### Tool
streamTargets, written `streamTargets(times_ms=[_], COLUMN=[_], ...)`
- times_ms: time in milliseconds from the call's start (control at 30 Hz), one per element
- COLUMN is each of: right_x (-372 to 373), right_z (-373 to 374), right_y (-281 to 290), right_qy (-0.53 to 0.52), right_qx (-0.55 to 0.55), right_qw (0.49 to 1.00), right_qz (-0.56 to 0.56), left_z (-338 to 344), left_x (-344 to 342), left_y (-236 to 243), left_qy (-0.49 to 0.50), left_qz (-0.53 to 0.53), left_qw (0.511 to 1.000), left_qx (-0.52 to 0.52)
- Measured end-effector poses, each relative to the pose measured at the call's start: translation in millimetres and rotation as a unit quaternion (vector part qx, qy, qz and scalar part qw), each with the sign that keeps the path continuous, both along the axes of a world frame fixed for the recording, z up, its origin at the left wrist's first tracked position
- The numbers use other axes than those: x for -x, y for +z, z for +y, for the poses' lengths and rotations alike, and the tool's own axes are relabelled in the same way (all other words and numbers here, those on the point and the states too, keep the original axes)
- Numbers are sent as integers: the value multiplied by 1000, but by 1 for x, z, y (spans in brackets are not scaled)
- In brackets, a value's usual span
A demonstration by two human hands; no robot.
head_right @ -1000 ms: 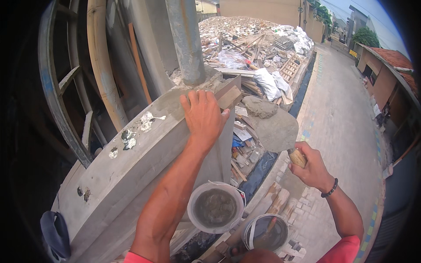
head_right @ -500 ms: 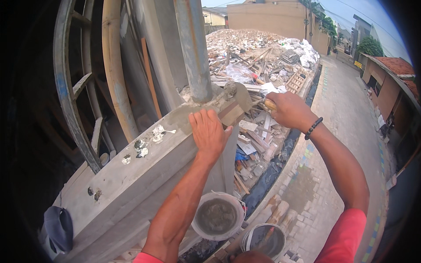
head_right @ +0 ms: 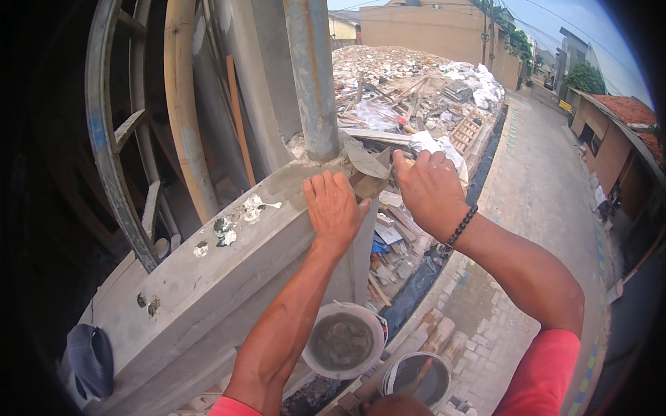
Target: The person applies a grey paste to a concrete ledge using a trowel and a wooden float. They repeatedly scoop the material from a bucket and smooth the surface along the edge of the structure.
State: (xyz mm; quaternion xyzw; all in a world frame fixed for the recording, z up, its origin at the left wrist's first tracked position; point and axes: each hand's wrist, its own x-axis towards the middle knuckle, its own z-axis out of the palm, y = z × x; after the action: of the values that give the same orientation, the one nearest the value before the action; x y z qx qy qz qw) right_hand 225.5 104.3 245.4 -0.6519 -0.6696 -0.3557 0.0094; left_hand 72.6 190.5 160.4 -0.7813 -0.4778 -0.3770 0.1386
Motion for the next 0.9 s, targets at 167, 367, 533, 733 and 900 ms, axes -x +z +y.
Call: streamTargets(times_ms=[167,367,533,733,900], right_x=[10,13,23,19,18], right_z=[-1,-5,-10,-8,-11], right_y=[-10,-20,-13,2,3], right_qy=[-29,28,32,31,40], right_qx=[3,32,89,133,138], right_qw=[999,999,995,991,989], right_qz=[-44,29,30,-4,-19], left_z=[-1,0,1,4,4], left_x=[-1,-2,-2,-3,-1], left_y=[1,-1,-2,-3,-3], left_qy=[1,8,7,9,11], left_qz=[2,-1,-2,-9,3], left_qw=[1000,1000,1000,1000,1000], left_qx=[8,6,9,-19,1])
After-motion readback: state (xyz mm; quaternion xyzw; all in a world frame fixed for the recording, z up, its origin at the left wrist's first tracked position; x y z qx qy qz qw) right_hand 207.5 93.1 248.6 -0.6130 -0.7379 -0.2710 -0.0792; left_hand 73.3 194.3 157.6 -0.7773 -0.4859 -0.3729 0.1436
